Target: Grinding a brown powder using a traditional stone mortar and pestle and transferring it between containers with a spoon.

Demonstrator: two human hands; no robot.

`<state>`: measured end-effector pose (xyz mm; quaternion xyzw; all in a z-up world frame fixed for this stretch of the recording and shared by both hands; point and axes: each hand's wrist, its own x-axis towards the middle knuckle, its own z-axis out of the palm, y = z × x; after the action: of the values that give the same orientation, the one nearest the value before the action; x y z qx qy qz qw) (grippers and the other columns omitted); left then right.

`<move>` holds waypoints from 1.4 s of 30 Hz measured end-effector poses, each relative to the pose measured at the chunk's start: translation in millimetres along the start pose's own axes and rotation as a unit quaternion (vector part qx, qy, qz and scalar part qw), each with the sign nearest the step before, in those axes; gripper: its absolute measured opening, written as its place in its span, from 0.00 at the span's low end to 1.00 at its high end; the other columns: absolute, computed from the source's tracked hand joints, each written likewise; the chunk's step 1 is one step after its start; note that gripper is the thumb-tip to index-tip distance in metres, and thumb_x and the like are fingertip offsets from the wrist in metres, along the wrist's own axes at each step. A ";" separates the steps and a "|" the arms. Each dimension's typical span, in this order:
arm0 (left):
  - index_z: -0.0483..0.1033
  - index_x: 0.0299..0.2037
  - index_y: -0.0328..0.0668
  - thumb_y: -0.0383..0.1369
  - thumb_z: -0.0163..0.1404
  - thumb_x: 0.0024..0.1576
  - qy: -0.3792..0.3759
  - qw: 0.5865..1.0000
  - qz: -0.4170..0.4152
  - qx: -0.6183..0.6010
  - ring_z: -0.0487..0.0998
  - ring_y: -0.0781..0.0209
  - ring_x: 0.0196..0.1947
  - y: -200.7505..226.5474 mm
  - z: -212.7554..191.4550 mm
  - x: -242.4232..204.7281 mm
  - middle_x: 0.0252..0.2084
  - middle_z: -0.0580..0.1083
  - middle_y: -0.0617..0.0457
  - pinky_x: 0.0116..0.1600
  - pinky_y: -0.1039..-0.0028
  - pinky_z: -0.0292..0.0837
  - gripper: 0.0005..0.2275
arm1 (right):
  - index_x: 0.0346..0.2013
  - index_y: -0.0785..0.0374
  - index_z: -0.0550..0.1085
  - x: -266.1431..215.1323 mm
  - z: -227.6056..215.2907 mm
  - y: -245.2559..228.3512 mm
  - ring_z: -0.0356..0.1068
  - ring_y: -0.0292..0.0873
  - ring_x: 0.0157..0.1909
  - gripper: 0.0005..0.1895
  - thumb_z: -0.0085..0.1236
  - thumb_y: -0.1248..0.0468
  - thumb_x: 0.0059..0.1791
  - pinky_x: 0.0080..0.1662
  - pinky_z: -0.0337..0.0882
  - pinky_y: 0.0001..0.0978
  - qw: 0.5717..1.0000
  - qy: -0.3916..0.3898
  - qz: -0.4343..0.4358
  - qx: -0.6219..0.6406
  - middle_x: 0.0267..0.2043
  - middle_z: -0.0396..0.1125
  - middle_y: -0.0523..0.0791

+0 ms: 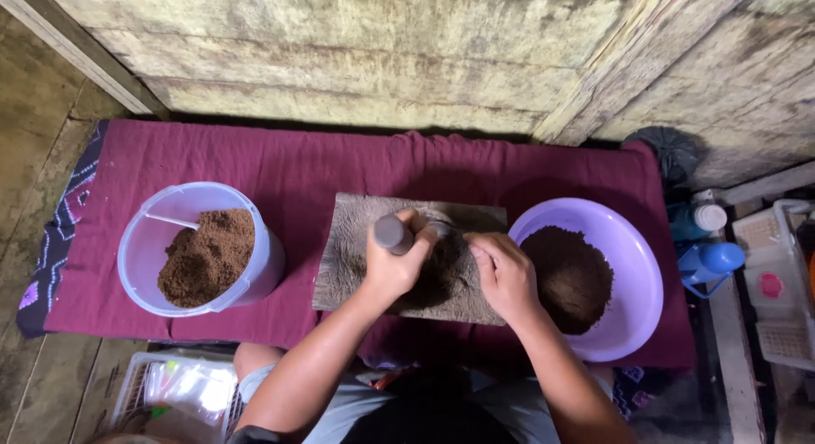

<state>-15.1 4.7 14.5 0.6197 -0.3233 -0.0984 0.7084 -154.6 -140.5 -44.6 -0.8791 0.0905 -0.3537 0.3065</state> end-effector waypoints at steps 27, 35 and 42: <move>0.65 0.36 0.42 0.45 0.48 0.64 0.161 0.972 -0.146 -0.086 0.73 0.60 0.12 -45.6 -29.5 104.2 0.16 0.69 0.51 0.18 0.71 0.72 0.15 | 0.39 0.60 0.78 14.9 25.5 2.8 0.74 0.48 0.35 0.09 0.51 0.67 0.47 0.38 0.73 0.41 0.885 -0.189 -0.096 -0.414 0.29 0.72 0.46; 0.63 0.39 0.40 0.46 0.46 0.64 0.206 0.946 -0.181 -0.172 0.72 0.60 0.13 -74.0 -42.7 102.0 0.22 0.67 0.50 0.18 0.69 0.75 0.16 | 0.43 0.55 0.71 16.2 -1.2 -20.0 0.76 0.53 0.36 0.12 0.40 0.68 0.52 0.40 0.69 0.47 0.867 -0.244 -0.035 -0.434 0.33 0.74 0.49; 0.65 0.42 0.42 0.46 0.40 0.67 0.192 0.965 -0.153 -0.088 0.77 0.56 0.14 -99.8 -61.0 107.5 0.20 0.71 0.48 0.17 0.67 0.75 0.15 | 0.65 0.38 0.70 3.9 -26.6 -26.6 0.78 0.56 0.28 0.26 0.46 0.65 0.53 0.31 0.78 0.46 0.913 -0.192 0.004 -0.361 0.45 0.75 0.53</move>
<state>129.3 -25.0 -44.7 0.6039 -0.0726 -0.1130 0.7857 -171.3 -133.5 -11.5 -0.9804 0.1552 -0.1201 -0.0189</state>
